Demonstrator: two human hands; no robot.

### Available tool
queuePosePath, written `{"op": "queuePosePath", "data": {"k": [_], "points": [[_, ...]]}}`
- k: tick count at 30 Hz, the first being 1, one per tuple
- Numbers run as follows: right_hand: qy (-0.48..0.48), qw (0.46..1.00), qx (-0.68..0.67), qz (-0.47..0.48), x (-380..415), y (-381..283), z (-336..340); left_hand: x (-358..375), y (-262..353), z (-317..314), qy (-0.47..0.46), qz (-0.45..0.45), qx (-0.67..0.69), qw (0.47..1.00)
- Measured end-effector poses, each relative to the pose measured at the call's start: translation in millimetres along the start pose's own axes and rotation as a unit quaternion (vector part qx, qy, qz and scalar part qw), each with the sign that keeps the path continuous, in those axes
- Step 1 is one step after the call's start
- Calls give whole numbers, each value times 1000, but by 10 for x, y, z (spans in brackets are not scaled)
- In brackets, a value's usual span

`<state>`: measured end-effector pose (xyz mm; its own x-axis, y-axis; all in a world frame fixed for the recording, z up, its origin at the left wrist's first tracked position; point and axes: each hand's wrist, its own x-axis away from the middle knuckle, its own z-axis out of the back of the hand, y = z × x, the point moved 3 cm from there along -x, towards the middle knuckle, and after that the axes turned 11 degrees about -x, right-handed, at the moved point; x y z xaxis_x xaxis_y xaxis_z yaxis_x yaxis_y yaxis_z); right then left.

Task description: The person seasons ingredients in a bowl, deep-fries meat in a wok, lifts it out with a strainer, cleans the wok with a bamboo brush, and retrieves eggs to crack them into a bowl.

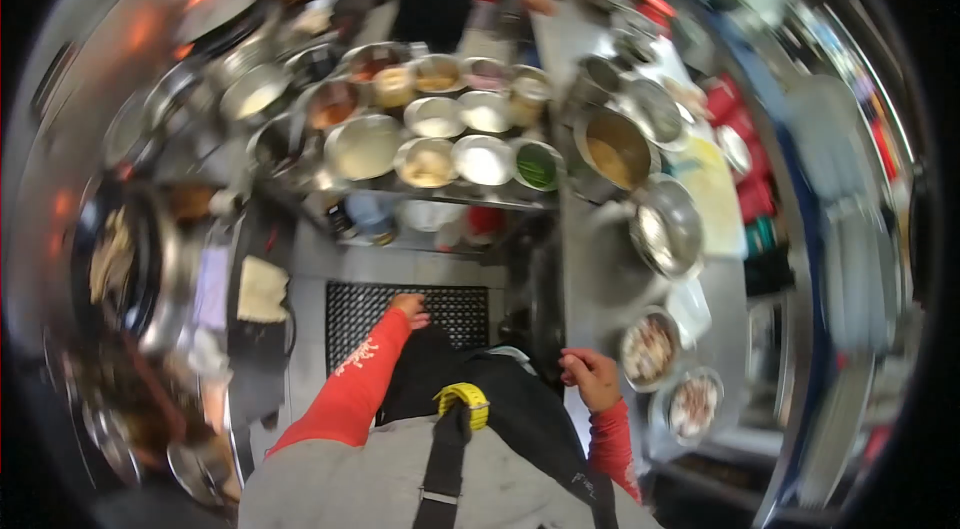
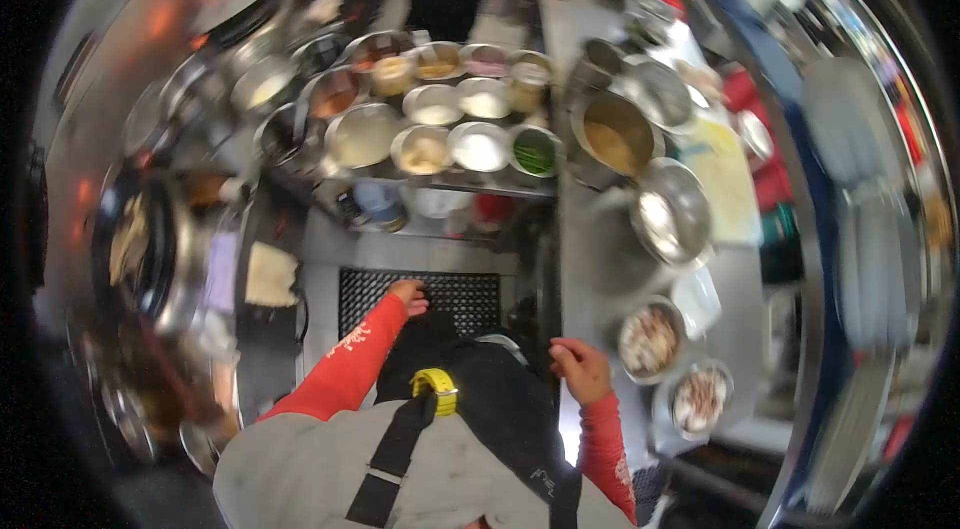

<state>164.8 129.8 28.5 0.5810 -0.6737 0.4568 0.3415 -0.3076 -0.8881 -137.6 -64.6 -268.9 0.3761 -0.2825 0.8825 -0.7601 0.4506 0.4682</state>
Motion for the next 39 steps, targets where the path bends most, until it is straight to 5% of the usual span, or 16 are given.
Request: {"op": "queuePosePath", "data": {"k": [2,4,7,12,13,16,18,22,24,27,30,33,36,38,39], "points": [[-61,998,23,-7,-223,-116,-253,-478,-355,1001,58,83,192,976],[-102,994,49,-11,-476,-199,-496,-522,-546,1907,243,-73,332,909],[-171,979,109,8,-780,-377,-956,253,-373,2751,432,-66,451,778],[-280,953,117,-13,-1160,-694,-2058,448,-115,3465,329,-207,558,733],[-291,947,140,-8,-1184,-744,-2240,258,-112,3507,342,-193,629,672],[-333,926,178,7,-1410,-828,-2759,-311,-150,3544,223,-276,670,652],[-371,907,200,25,-1470,-854,-3053,252,316,3226,196,-254,645,694],[-471,848,239,35,-1667,-870,-3498,269,468,2835,194,-195,600,752],[-513,813,269,62,-1847,-862,-3695,273,382,2692,220,-211,606,735],[-586,753,279,107,-2115,-816,-4075,555,167,2557,277,-188,532,778],[-622,732,276,39,-2107,-986,-4573,877,-26,2549,355,-210,457,788],[-669,697,252,61,-2029,-1086,-5071,1768,-47,2641,348,-144,233,897],[-703,674,223,47,-1830,-1039,-5440,2804,-191,3006,530,-268,78,801],[-721,654,229,25,-1717,-968,-5652,3489,-498,3485,763,-220,4,608],[-730,641,237,17,-1606,-920,-5738,4303,-107,3431,821,-216,21,528]]}}
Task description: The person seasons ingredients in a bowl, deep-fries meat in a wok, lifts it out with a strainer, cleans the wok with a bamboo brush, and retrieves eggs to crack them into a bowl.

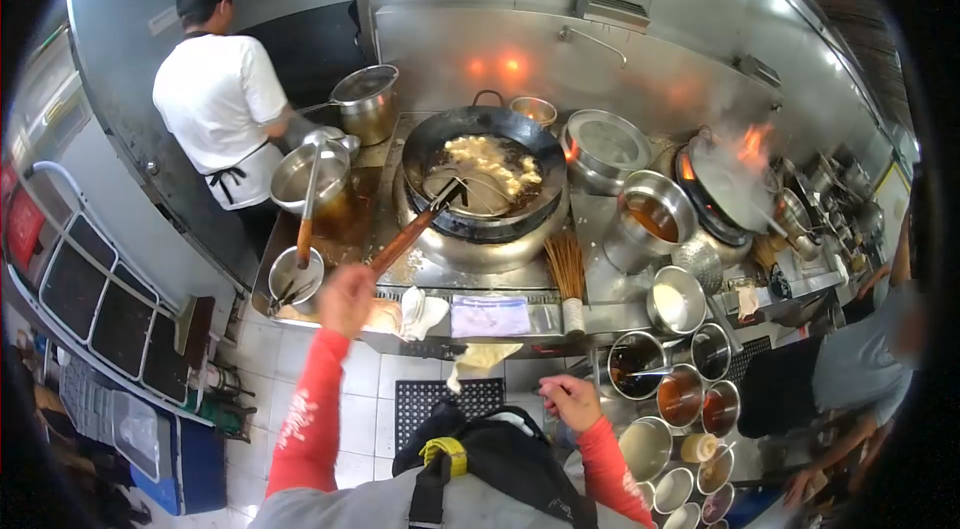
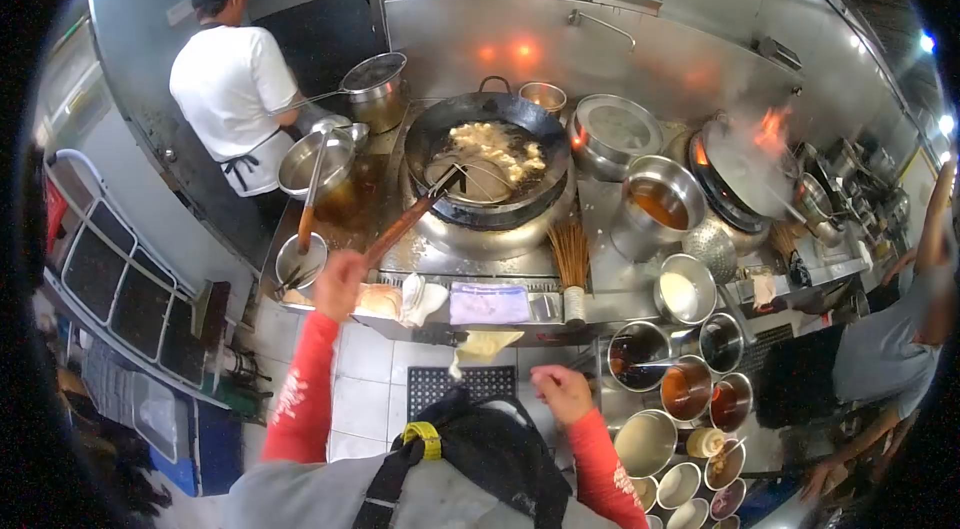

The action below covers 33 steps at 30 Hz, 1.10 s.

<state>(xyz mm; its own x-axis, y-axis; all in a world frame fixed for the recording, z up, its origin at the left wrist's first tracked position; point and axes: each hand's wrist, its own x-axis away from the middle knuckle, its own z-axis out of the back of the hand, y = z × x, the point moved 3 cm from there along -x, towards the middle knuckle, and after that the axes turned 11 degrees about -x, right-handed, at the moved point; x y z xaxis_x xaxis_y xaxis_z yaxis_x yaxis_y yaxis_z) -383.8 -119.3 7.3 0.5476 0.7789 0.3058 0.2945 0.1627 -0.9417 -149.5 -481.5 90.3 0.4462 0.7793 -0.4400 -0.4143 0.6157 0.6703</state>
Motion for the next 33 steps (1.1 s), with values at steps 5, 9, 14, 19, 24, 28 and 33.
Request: {"op": "queuePosePath", "data": {"k": [5,9,14,19,24,28,33], "points": [[-40,997,45,37,-501,-28,-441,-1047,-881,563,94,-79,-304,945],[-17,999,19,34,-736,-113,-801,-1496,-1658,360,-30,134,-186,973],[-24,996,71,39,-932,-53,-979,-1538,-1802,169,-169,283,176,928],[-54,995,82,21,-1173,-142,-1181,-916,-1174,219,-107,257,281,918],[-179,983,23,46,-1338,-589,-1816,-397,-443,-425,-86,182,358,912],[-103,973,-10,207,-1447,-804,-2332,-326,137,-905,-59,38,256,964],[36,979,-28,199,-1402,-878,-1946,-651,239,-579,-76,-173,34,981]]}}
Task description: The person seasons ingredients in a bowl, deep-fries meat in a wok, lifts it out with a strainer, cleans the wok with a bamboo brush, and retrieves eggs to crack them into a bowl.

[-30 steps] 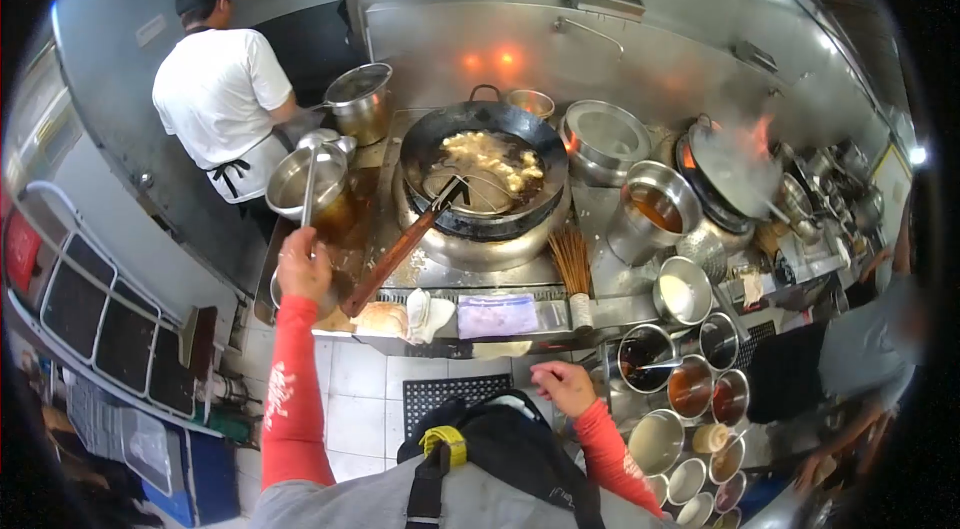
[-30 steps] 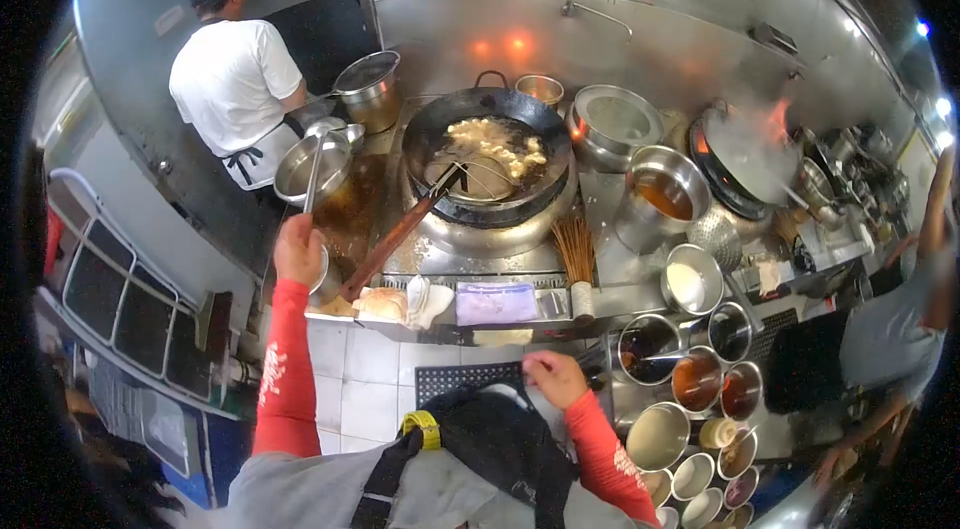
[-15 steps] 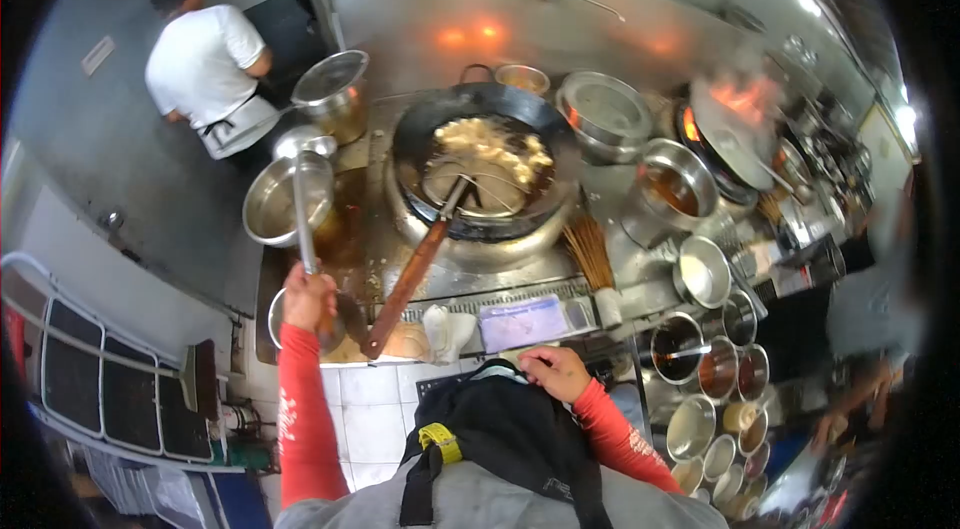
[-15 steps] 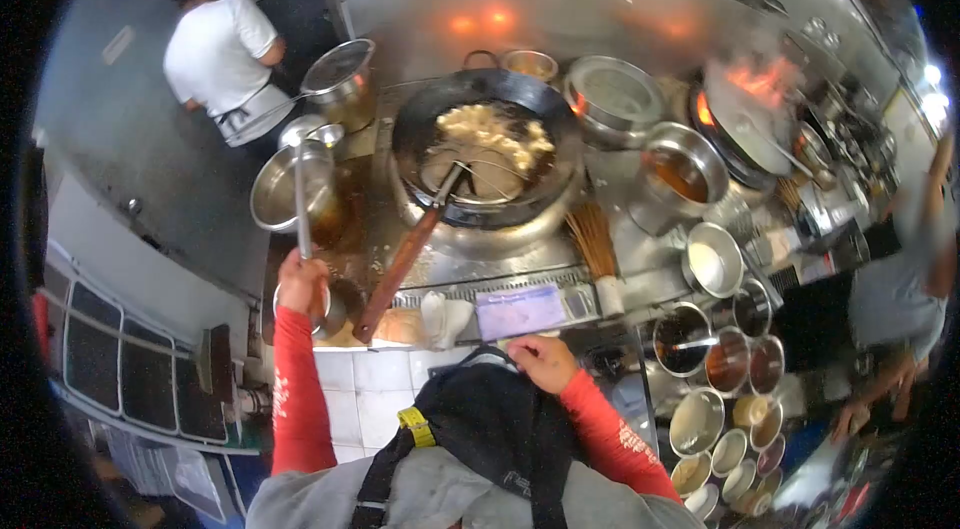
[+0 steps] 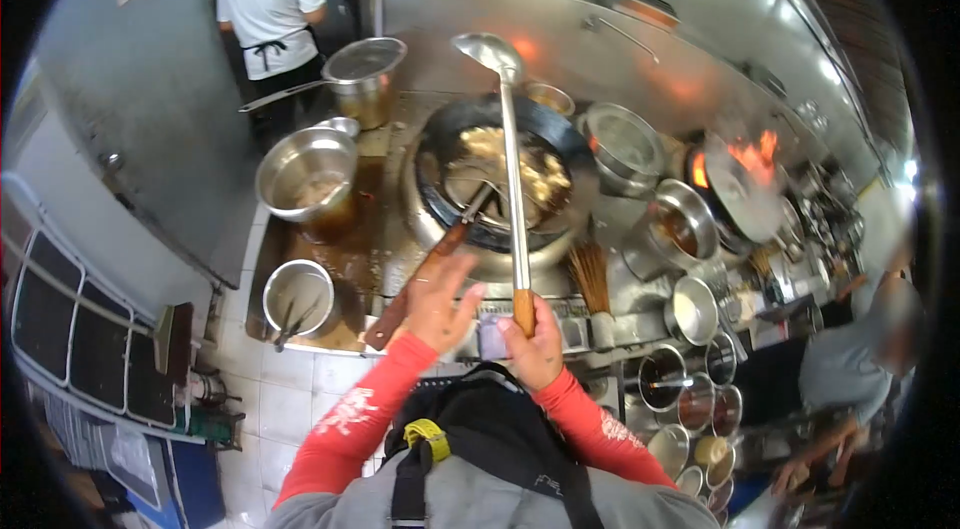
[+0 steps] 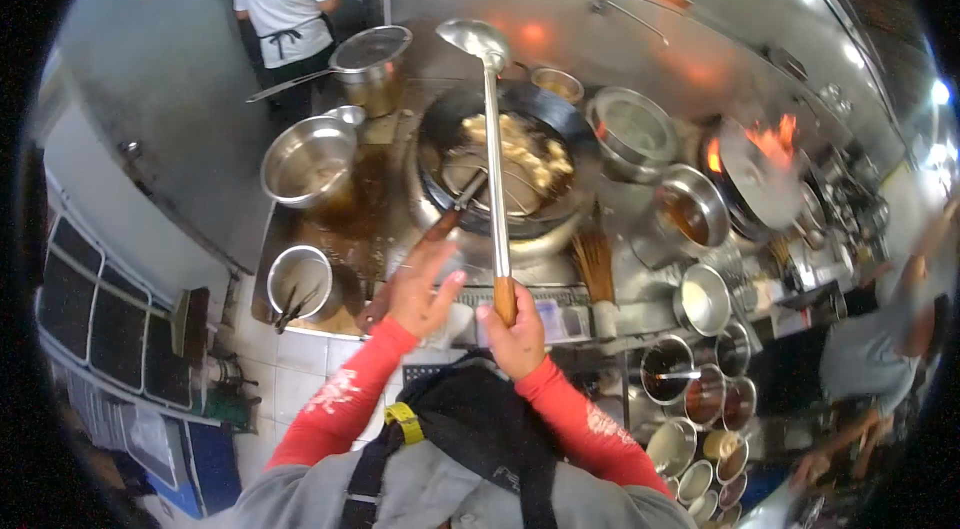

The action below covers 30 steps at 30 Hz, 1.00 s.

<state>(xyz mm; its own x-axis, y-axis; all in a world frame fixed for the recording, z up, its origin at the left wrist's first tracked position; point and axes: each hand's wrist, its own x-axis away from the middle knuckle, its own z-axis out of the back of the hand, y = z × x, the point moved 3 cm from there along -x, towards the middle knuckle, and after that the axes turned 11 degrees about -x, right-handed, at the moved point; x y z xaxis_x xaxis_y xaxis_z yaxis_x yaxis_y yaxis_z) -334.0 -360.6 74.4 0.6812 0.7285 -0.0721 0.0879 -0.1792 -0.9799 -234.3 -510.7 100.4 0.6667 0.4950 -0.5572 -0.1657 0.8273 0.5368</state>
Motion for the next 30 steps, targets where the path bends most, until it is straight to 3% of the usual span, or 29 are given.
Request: {"op": "queuePosePath", "data": {"k": [1,2,4,7,8,16,19,24,27,30], "points": [[-11,993,-63,-98,30,-146,119,85,-73,41,-30,5,-120,992],[-14,993,-67,-92,90,-141,252,161,-160,78,-55,4,-243,968],[-23,993,-79,-81,266,-29,471,407,-488,-6,-155,49,-350,922],[-39,990,-68,-114,399,-133,628,441,-779,38,-256,122,-380,881],[-28,991,-49,-118,400,-234,648,381,-808,114,-249,99,-427,863],[-28,981,39,-186,299,-532,1127,-343,-462,1073,-298,-33,-459,836],[-41,975,104,-192,176,-622,1156,-534,-428,1249,-300,-56,-397,866],[-26,979,70,-192,-54,-361,1243,-787,-586,1303,-264,-52,-338,902],[-15,984,5,-179,-167,-403,1214,-888,-749,1218,-205,-127,-346,907],[-7,983,-23,-185,-294,-396,1225,-1050,-596,1232,-316,46,-238,917]]}}
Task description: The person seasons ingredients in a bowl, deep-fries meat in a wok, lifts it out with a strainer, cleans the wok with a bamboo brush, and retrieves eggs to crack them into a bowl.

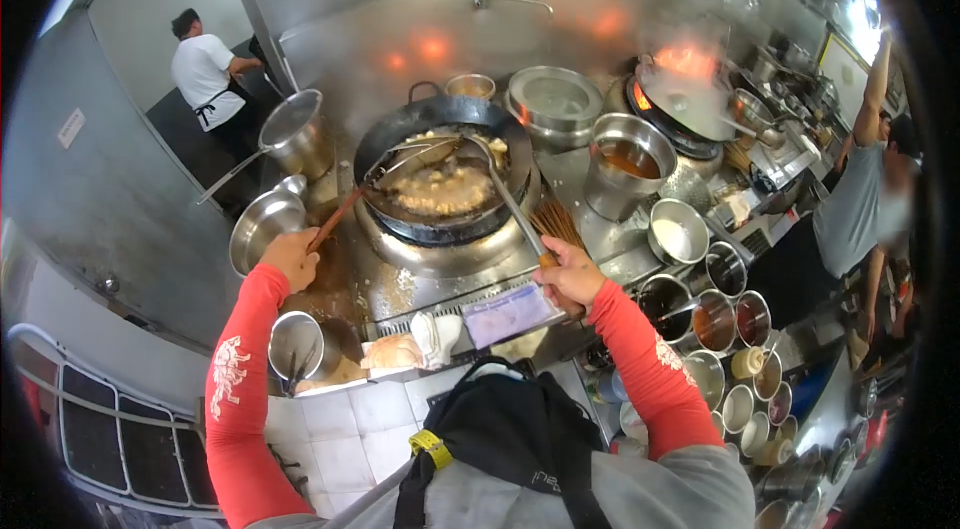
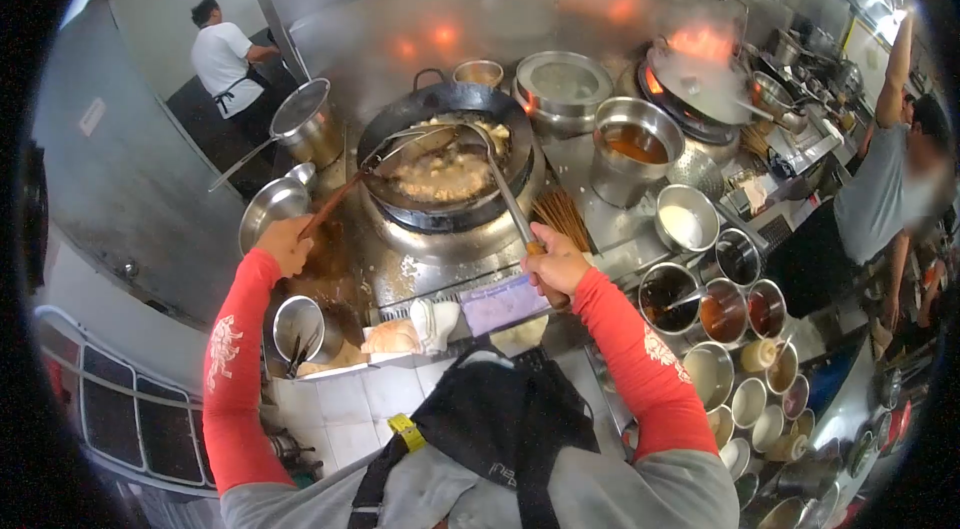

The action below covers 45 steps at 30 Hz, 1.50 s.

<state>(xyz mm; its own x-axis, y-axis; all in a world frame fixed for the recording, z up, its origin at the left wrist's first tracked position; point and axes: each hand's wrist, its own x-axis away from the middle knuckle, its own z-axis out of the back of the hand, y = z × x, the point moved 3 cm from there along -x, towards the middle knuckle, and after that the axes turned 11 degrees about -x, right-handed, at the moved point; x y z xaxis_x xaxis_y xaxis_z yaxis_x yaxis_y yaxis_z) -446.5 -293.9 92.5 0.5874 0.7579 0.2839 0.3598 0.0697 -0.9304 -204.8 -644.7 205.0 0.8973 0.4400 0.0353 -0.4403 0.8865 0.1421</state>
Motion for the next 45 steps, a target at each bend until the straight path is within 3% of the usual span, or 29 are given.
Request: {"op": "queuePosePath", "data": {"k": [4,6,7,8,10,17,24,28,32,36,41,43,45], "points": [[-2,1000,-23,0,-54,-71,35,-74,6,107,-56,65,66,994],[7,1000,-28,1,-56,-81,0,-146,-242,-33,117,-106,-101,982],[7,999,-31,0,-75,-107,3,-144,-182,-10,202,-192,-181,943],[8,999,-39,-8,-48,-66,-9,-149,-229,-63,116,-112,-123,979],[13,997,-69,-11,-22,-56,-62,-101,51,79,-53,57,-4,997],[36,984,-175,6,22,60,-348,-262,101,-268,-238,157,283,916],[75,964,-255,22,212,221,-548,-85,398,-406,-280,136,427,849],[107,965,-234,40,282,289,-682,-62,430,-459,-251,134,502,817],[79,977,-193,38,262,276,-549,-24,440,-586,-211,154,477,839],[72,984,-164,19,266,243,-485,-53,553,-559,-236,190,461,834],[96,963,-249,30,346,353,-899,-104,801,-608,-273,185,528,783],[89,967,-236,38,298,357,-976,-160,911,-595,-269,175,535,782],[80,980,-177,44,186,489,-958,-237,848,-616,-289,179,579,741]]}}
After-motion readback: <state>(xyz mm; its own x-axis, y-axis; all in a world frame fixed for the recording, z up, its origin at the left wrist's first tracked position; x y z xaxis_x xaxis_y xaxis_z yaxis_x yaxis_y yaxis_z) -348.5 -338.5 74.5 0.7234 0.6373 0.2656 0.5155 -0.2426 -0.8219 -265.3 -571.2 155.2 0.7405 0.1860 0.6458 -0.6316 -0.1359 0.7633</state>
